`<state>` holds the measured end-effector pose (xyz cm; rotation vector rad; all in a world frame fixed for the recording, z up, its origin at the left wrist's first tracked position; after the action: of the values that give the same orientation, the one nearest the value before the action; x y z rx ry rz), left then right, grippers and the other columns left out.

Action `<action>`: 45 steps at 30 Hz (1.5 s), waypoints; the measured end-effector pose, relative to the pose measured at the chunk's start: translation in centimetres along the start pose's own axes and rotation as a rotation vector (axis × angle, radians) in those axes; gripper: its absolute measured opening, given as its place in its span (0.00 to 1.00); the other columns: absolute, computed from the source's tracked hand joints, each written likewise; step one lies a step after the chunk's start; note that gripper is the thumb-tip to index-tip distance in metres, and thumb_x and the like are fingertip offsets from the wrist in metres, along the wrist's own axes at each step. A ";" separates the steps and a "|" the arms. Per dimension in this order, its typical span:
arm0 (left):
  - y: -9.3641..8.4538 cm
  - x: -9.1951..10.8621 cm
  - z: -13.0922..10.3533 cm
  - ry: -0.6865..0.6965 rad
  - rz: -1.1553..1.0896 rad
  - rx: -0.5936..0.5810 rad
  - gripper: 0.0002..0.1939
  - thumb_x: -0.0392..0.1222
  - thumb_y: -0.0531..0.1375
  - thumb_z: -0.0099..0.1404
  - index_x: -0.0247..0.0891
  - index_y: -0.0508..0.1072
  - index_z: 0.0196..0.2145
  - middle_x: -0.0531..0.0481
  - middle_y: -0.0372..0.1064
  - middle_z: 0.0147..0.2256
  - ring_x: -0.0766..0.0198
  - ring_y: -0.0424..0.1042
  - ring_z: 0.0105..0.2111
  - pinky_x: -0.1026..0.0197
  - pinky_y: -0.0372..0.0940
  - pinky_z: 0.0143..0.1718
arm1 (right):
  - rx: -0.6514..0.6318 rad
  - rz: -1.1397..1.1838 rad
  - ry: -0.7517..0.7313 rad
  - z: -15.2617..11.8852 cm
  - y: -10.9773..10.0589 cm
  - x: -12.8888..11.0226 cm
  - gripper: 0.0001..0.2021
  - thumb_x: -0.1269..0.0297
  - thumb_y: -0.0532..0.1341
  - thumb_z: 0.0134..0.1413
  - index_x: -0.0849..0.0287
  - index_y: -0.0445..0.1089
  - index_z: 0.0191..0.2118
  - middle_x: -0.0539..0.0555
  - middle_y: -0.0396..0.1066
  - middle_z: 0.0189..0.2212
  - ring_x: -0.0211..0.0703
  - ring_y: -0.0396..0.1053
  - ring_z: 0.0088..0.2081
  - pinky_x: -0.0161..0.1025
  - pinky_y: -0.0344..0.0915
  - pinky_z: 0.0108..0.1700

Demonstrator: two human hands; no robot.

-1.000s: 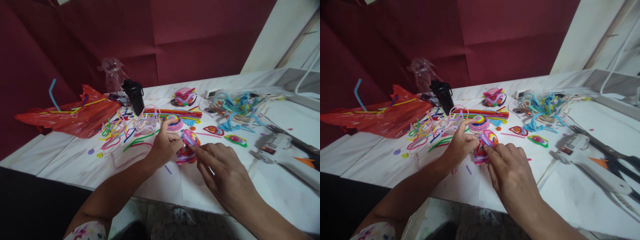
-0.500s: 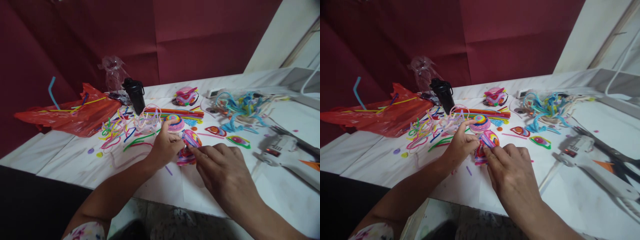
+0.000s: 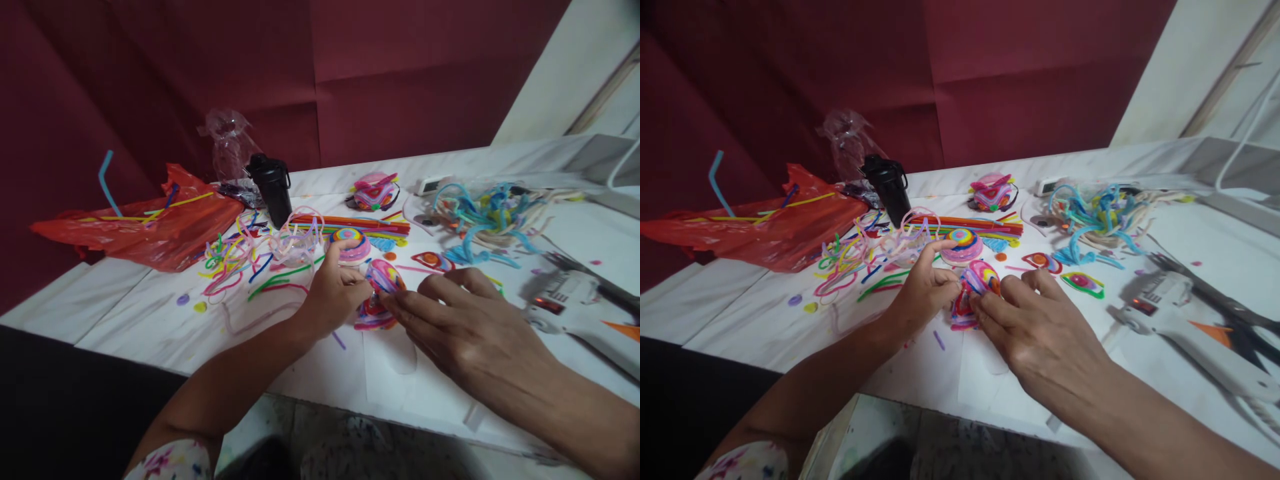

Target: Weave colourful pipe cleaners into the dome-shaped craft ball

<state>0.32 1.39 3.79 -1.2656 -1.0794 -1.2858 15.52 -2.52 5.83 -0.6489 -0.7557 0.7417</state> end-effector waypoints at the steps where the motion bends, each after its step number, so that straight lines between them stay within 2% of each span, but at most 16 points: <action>1: 0.0 0.0 0.0 -0.005 -0.002 0.000 0.33 0.31 0.58 0.49 0.37 0.57 0.55 0.63 0.62 0.18 0.72 0.57 0.17 0.67 0.52 0.22 | -0.007 -0.001 -0.034 0.1 -0.1 0.2 0.24 0.73 0.42 0.70 0.58 0.72 0.32 0.53 0.74 0.31 0.47 0.60 0.32 0.47 0.51 0.35; 6: 0.1 -0.2 0.0 -0.007 -0.012 0.003 0.33 0.30 0.57 0.48 0.38 0.58 0.54 0.64 0.61 0.17 0.72 0.56 0.17 0.67 0.52 0.22 | -0.031 0.048 -0.174 0.6 -0.4 1.2 0.22 0.75 0.43 0.69 0.57 0.73 0.33 0.54 0.73 0.32 0.48 0.60 0.32 0.47 0.49 0.34; 9: 0.0 -0.2 0.1 -0.008 -0.017 0.011 0.32 0.30 0.58 0.49 0.39 0.59 0.53 0.63 0.62 0.18 0.72 0.57 0.17 0.68 0.53 0.22 | -0.034 0.116 -0.200 0.7 -0.3 1.8 0.22 0.72 0.43 0.70 0.57 0.72 0.34 0.54 0.74 0.30 0.47 0.61 0.32 0.47 0.49 0.35; 12: -0.1 -0.1 0.3 -0.014 -0.031 0.013 0.31 0.31 0.58 0.49 0.40 0.59 0.52 0.64 0.60 0.17 0.72 0.56 0.17 0.68 0.52 0.22 | -0.036 0.212 -0.111 0.4 0.2 2.3 0.20 0.69 0.44 0.71 0.58 0.73 0.38 0.55 0.75 0.33 0.47 0.66 0.34 0.47 0.54 0.37; 15: -0.2 -0.1 0.4 -0.021 -0.027 0.010 0.30 0.30 0.57 0.50 0.42 0.59 0.52 0.64 0.59 0.17 0.72 0.57 0.17 0.69 0.50 0.22 | 0.006 0.408 0.056 -0.1 0.8 2.8 0.15 0.67 0.49 0.70 0.59 0.73 0.43 0.57 0.76 0.38 0.46 0.71 0.37 0.44 0.61 0.38; 18: -0.3 -0.4 0.4 -0.029 -0.023 -0.002 0.28 0.30 0.57 0.51 0.44 0.60 0.51 0.63 0.58 0.18 0.72 0.57 0.17 0.69 0.50 0.21 | 0.074 0.530 0.174 -0.4 1.3 2.9 0.10 0.67 0.55 0.67 0.58 0.74 0.45 0.56 0.77 0.37 0.44 0.73 0.37 0.42 0.66 0.38; 23: -0.3 -0.9 0.5 -0.012 0.001 -0.029 0.14 0.33 0.57 0.52 0.41 0.70 0.39 0.61 0.58 0.19 0.73 0.57 0.19 0.69 0.51 0.22 | 0.167 0.465 0.221 -0.3 1.8 2.7 0.06 0.67 0.60 0.63 0.57 0.75 0.41 0.54 0.77 0.32 0.45 0.72 0.33 0.43 0.64 0.36; 26: -0.2 -1.0 0.6 -0.045 0.000 -0.022 0.09 0.34 0.56 0.53 0.37 0.73 0.32 0.59 0.58 0.19 0.72 0.57 0.20 0.69 0.52 0.22 | 0.169 0.374 0.215 -0.2 1.7 2.5 0.06 0.67 0.60 0.64 0.59 0.75 0.40 0.55 0.77 0.32 0.46 0.70 0.32 0.44 0.60 0.35; 31: -0.2 -0.7 0.7 -0.088 -0.080 -0.081 0.12 0.37 0.60 0.51 0.35 0.76 0.35 0.56 0.64 0.24 0.70 0.63 0.24 0.66 0.58 0.27 | 0.142 0.302 0.225 -0.2 1.7 2.5 0.11 0.64 0.57 0.66 0.59 0.75 0.38 0.56 0.77 0.32 0.46 0.69 0.31 0.44 0.57 0.34; 34: -0.2 -0.3 0.7 -0.056 -0.075 -0.182 0.20 0.31 0.65 0.45 0.35 0.75 0.40 0.55 0.68 0.29 0.72 0.64 0.25 0.67 0.58 0.28 | 0.150 0.269 0.237 -0.2 1.7 2.7 0.12 0.64 0.55 0.67 0.59 0.75 0.38 0.56 0.77 0.31 0.45 0.69 0.31 0.43 0.56 0.35; 37: 0.0 0.0 0.6 -0.086 -0.061 -0.245 0.26 0.27 0.65 0.42 0.35 0.72 0.42 0.54 0.69 0.30 0.71 0.66 0.26 0.67 0.59 0.28 | 0.151 0.264 0.237 -0.3 1.7 2.9 0.12 0.64 0.55 0.67 0.59 0.75 0.37 0.56 0.77 0.31 0.46 0.68 0.31 0.43 0.56 0.34; 42: 0.2 0.1 0.5 -0.101 -0.064 -0.197 0.25 0.26 0.64 0.40 0.35 0.73 0.40 0.53 0.70 0.32 0.69 0.70 0.29 0.67 0.61 0.30 | 0.133 0.284 0.248 -0.3 1.8 2.9 0.12 0.64 0.55 0.67 0.59 0.75 0.37 0.56 0.76 0.31 0.44 0.68 0.30 0.43 0.55 0.35; 45: 0.2 -0.1 0.6 -0.096 -0.048 -0.174 0.25 0.27 0.63 0.40 0.35 0.73 0.40 0.53 0.71 0.32 0.71 0.68 0.27 0.67 0.60 0.29 | 0.138 0.283 0.243 -0.3 1.8 3.0 0.11 0.64 0.56 0.66 0.59 0.75 0.36 0.56 0.77 0.31 0.44 0.68 0.31 0.43 0.55 0.35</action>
<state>0.59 2.01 3.72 -1.4521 -1.0899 -1.3915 16.62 0.74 5.46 -0.7128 -0.3891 0.9450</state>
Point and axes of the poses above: each hand's wrist, its own z-axis towards the middle knuckle, its own y-axis out of the palm, x = y × z, the point moved 4 cm from there along z, towards the middle knuckle
